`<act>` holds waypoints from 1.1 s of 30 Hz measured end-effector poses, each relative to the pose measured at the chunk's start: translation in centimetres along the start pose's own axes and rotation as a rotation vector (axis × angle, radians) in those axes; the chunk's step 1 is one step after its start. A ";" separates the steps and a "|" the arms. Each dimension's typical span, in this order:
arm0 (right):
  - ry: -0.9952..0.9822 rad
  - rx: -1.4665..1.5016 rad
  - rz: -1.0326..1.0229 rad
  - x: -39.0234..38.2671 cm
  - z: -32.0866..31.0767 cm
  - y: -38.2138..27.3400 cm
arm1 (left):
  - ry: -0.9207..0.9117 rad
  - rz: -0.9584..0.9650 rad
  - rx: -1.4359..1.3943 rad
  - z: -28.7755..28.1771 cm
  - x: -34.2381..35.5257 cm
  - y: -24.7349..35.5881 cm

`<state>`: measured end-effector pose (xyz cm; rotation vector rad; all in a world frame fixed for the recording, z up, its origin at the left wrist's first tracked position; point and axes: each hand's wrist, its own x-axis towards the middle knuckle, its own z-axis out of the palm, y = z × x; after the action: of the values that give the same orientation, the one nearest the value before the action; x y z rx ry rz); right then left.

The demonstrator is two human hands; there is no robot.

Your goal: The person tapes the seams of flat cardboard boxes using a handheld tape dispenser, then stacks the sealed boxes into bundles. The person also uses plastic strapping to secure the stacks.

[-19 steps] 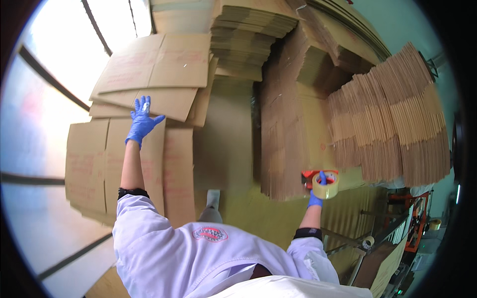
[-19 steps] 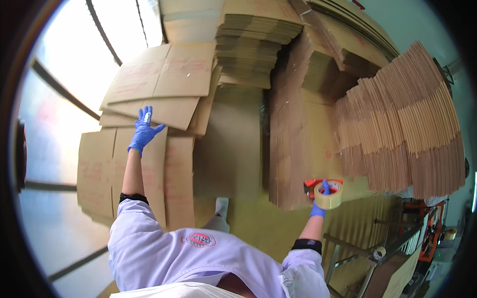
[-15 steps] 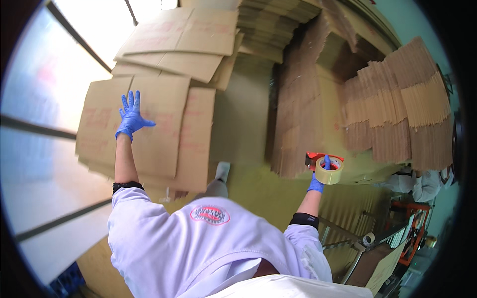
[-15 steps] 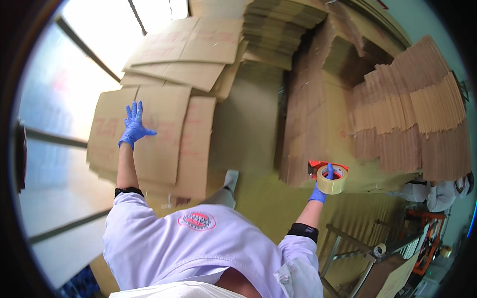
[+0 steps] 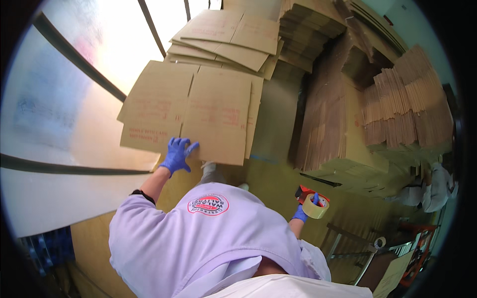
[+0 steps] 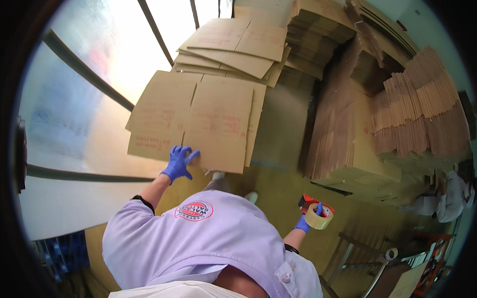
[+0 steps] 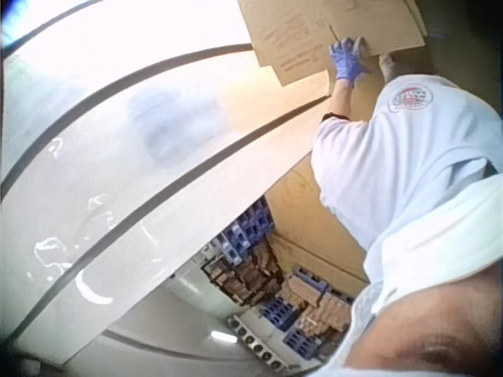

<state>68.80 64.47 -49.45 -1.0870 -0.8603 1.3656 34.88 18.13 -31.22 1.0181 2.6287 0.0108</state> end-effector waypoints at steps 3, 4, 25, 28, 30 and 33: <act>0.074 0.084 0.002 -2.1 3.8 -2.1 | 0.187 0.012 0.280 0.5 -1.1 -2.3; 0.109 0.081 -0.010 -3.6 5.5 -3.1 | 0.228 0.017 0.330 2.7 -1.1 -4.4; -0.071 0.472 -0.057 -29.6 23.9 -10.2 | 0.894 0.456 0.181 -30.8 24.1 -12.8; 0.020 0.246 -0.192 -31.5 26.2 -11.5 | 0.586 0.473 -0.044 -24.1 22.6 -14.5; -0.040 0.083 -0.242 -31.2 26.5 -10.0 | 0.236 0.333 0.090 -20.5 17.7 -17.3; -0.274 0.043 -0.050 -31.2 28.7 -6.4 | -0.292 0.089 0.179 -13.3 10.0 -26.0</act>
<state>41.82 36.94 -30.75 -0.8509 -1.0437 1.5059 6.96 6.78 -24.72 1.1013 2.3498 -0.3329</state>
